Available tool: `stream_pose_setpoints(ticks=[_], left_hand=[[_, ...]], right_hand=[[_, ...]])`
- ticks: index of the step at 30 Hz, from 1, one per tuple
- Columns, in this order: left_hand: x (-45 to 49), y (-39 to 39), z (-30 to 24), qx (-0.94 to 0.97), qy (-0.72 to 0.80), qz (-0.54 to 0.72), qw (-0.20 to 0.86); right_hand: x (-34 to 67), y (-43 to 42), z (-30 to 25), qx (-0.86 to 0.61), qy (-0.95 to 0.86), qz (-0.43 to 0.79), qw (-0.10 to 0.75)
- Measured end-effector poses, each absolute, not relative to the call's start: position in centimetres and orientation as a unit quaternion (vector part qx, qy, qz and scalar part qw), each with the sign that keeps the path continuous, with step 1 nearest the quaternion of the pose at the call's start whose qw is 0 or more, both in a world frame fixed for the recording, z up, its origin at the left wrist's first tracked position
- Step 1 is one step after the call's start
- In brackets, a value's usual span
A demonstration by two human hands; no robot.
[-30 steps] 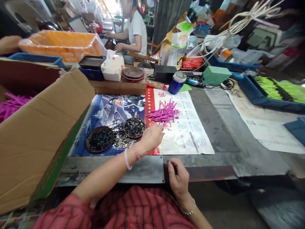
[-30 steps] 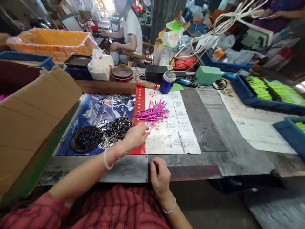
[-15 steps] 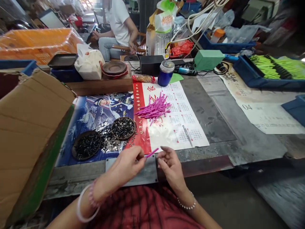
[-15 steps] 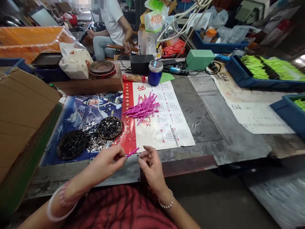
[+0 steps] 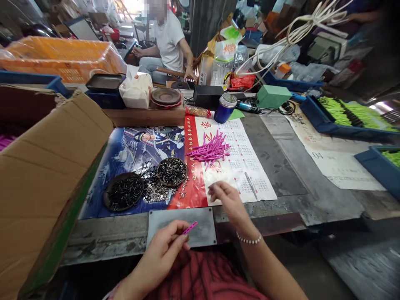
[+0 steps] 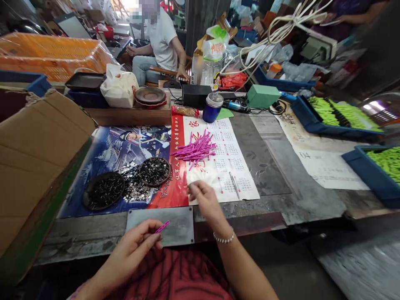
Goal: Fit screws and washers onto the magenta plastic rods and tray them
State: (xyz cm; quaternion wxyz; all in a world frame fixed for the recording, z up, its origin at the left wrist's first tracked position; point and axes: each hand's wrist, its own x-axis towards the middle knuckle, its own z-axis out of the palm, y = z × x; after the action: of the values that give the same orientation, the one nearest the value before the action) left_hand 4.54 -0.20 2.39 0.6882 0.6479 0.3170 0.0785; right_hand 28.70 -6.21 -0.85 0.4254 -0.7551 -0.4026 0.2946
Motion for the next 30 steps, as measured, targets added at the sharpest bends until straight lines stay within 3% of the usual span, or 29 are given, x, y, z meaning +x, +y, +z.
stream_pose_setpoints(ticks=[4, 12, 30], left_hand=[[3.1, -0.2, 1.8, 0.65, 0.32, 0.083, 0.685], [2.0, -0.7, 0.8, 0.64, 0.334, 0.071, 0.688], [1.9, -0.9, 0.0, 0.637, 0.327, 0.087, 0.692]], right_hand=[[35.9, -4.3, -1.3, -0.83, -0.414, 0.182, 0.326], [38.1, -2.1, -1.3, -0.833, -0.507, 0.152, 0.163], [38.2, 0.3, -1.4, -0.839, -0.521, 0.121, 0.101]])
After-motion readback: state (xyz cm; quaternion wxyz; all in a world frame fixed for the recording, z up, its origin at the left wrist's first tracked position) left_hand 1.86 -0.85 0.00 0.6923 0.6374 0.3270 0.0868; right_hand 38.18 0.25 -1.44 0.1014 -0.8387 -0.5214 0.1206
